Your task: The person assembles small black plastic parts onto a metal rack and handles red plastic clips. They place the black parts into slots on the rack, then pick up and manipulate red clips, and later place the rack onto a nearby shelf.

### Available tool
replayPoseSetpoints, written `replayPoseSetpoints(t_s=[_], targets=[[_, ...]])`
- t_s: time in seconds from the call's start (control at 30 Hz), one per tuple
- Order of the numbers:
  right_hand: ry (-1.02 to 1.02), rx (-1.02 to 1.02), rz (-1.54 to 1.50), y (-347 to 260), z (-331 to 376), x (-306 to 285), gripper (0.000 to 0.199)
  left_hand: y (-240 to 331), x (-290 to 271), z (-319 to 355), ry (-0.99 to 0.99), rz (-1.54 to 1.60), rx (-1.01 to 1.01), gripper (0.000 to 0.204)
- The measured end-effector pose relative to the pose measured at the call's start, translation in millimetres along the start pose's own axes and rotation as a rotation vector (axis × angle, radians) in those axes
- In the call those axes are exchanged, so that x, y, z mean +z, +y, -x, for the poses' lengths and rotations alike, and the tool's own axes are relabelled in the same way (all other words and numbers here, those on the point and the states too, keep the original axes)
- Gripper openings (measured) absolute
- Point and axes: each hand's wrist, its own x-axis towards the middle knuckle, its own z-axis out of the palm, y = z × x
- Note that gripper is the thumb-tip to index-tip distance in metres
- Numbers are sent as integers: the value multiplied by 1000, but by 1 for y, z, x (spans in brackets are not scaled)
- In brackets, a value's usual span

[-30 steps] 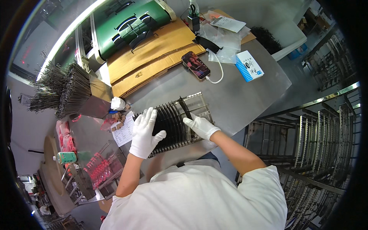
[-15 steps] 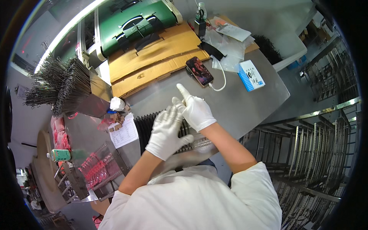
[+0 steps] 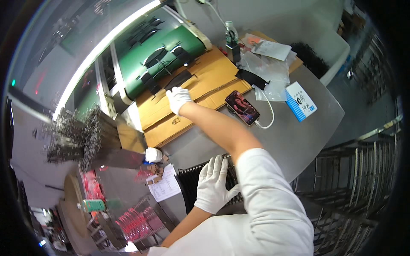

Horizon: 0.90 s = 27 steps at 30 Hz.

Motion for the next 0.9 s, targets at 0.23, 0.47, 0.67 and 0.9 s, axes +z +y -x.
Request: replayPoseSetpoints(t_s=[0.23, 0.47, 0.67, 0.9], targets=[[-240, 251, 333, 3, -97, 47, 65, -17, 49, 24, -10, 852, -341, 65], [-127, 151, 397, 27, -73, 43, 26, -10, 34, 12, -13, 487, -224, 72], [-227, -55, -36, -8, 27, -73, 58, -4, 0, 1, -4, 50, 1, 89], [186, -306, -375, -28, 236, -195, 44, -32, -28, 35, -17, -66, -90, 93]])
